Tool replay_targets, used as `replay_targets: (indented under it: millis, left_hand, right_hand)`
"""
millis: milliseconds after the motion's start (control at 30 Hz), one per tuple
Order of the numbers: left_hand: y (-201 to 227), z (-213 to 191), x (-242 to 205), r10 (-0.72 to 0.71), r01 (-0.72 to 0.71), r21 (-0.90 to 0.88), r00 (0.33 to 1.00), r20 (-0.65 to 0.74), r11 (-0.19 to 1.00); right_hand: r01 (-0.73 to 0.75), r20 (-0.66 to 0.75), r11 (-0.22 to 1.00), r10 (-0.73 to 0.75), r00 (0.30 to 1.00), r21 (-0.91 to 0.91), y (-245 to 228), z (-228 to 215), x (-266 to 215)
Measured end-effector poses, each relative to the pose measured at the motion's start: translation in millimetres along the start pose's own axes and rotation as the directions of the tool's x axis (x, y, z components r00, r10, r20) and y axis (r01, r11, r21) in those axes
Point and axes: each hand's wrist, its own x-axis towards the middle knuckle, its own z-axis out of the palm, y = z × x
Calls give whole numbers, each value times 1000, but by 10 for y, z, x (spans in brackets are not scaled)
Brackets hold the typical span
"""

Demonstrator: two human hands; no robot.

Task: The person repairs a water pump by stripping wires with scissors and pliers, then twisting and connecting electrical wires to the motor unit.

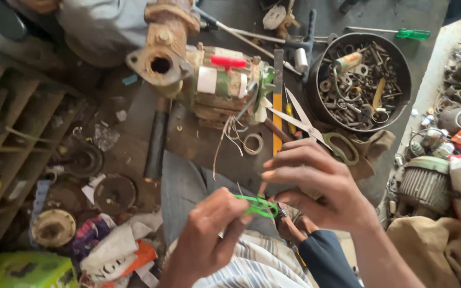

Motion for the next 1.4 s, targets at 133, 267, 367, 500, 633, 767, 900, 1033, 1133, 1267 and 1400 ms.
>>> replay_targets:
  millis: [133,267,367,500,633,767,900,1033,1133,1267,1400]
  left_hand:
    - [-55,-110,3,-21,26,-77,998,60,997]
    - [-87,-389,-46,71,-73,28,995,68,997]
    - [-19,-484,-198,26,-27,28,999,48,999]
    - [48,-628,-283,-122,121,-61,992,-19,991]
    - [126,-745,-370,-135,131,-111,990,-27,985]
    - [182,-843,-440,-294,281,-214,955,-30,935]
    - [165,-893,-504,-333,317,-247,943,-22,916]
    - [162,-880,-518,-292,270,-271,955,-45,924]
    - [183,-803,-482,-333,312,-256,942,-45,915]
    - [233,-676,-349,-231,222,-138,972,-52,965]
    - [297,-594,-213,-38,38,1,999,1,999]
  right_hand:
    - [79,168,991,-59,984,-113,-5,69,68]
    - [50,72,980,-36,997,-194,23,197,90]
    - [-51,-129,982,28,991,-181,-160,421,20]
    - [6,-169,977,-42,985,-211,-612,552,159]
    - [165,42,867,-165,985,-470,-851,732,298]
    - [247,11,785,-293,956,-568,-810,919,327]
    - [313,80,733,-335,939,-604,-723,972,319]
    - [239,39,728,-281,959,-642,-695,883,331]
    - [176,-11,767,-232,973,-617,-751,780,351]
    - [187,30,846,-200,979,-499,-863,643,297]
    - [281,221,841,-198,955,-462,-741,499,173]
